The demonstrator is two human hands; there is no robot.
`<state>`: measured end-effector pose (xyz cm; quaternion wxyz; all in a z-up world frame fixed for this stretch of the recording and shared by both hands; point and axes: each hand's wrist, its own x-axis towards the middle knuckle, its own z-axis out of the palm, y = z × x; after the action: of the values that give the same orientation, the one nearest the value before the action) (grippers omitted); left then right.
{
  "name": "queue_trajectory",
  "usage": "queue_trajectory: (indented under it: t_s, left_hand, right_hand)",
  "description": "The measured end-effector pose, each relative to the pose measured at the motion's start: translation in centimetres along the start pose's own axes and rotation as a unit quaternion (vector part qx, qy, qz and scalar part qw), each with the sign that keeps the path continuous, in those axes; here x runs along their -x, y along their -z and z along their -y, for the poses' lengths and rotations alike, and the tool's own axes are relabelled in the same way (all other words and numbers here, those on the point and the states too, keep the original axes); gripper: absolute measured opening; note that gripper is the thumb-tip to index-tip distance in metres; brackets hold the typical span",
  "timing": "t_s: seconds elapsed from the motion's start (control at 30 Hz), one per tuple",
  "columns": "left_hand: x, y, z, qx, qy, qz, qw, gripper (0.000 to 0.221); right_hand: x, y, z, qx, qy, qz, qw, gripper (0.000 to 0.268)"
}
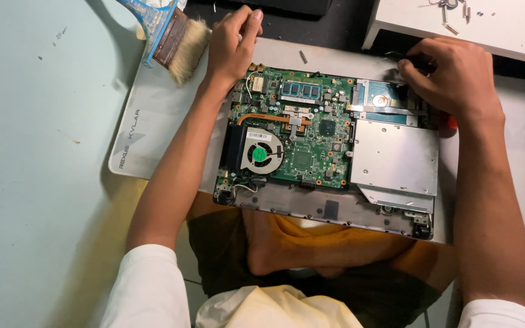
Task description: Connecting internal ribbon cables and fastening the bottom cover of a laptop using a screwdriver.
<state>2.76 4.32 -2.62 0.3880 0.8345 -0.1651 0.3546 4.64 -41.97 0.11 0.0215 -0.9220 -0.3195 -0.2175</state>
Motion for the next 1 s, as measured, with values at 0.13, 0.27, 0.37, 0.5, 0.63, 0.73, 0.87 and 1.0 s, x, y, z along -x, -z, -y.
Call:
queue_trajectory:
  t_s: [0.13, 0.27, 0.37, 0.5, 0.63, 0.73, 0.87, 1.0]
  left_hand:
    - [-0.1, 0.1, 0.2, -0.014, -0.01, -0.004, 1.0, 0.048]
    - [-0.3, 0.6, 0.4, -0.005, -0.001, 0.006, 1.0, 0.052]
    - [-0.5, 2.0, 1.6, 0.047, 0.028, 0.07, 0.996, 0.046]
    - [-0.7, 6.8, -1.5, 0.072, 0.1, 0.252, 0.96, 0.022]
    - [-0.7, 7.6, -1.4, 0.07, 0.101, 0.315, 0.941, 0.014]
    - [-0.6, 7.9, -1.6, 0.076, 0.12, 0.37, 0.918, 0.013]
    - [-0.7, 8.5, -1.7, 0.072, 0.127, 0.373, 0.916, 0.009]
    - [-0.7, 8.8, -1.6, 0.079, 0.125, 0.378, 0.914, 0.013]
  right_hand:
    - [-0.1, -0.3, -0.2, -0.011, 0.002, 0.015, 1.0, 0.022]
    - [0.0, -0.5, -0.3, 0.005, -0.009, 0.029, 1.0, 0.026]
    - [0.0, 0.1, 0.1, -0.005, -0.011, 0.034, 0.999, 0.026]
    - [0.1, 0.0, -0.2, -0.007, -0.02, 0.043, 0.999, 0.025]
    - [0.1, 0.2, -0.1, -0.016, -0.01, 0.036, 0.999, 0.026]
    - [0.1, 0.0, -0.1, 0.008, -0.014, 0.043, 0.999, 0.028]
    - [0.2, -0.1, -0.2, 0.014, -0.009, 0.041, 0.999, 0.027]
    - [0.2, 0.0, -0.1, 0.015, -0.013, 0.044, 0.999, 0.027]
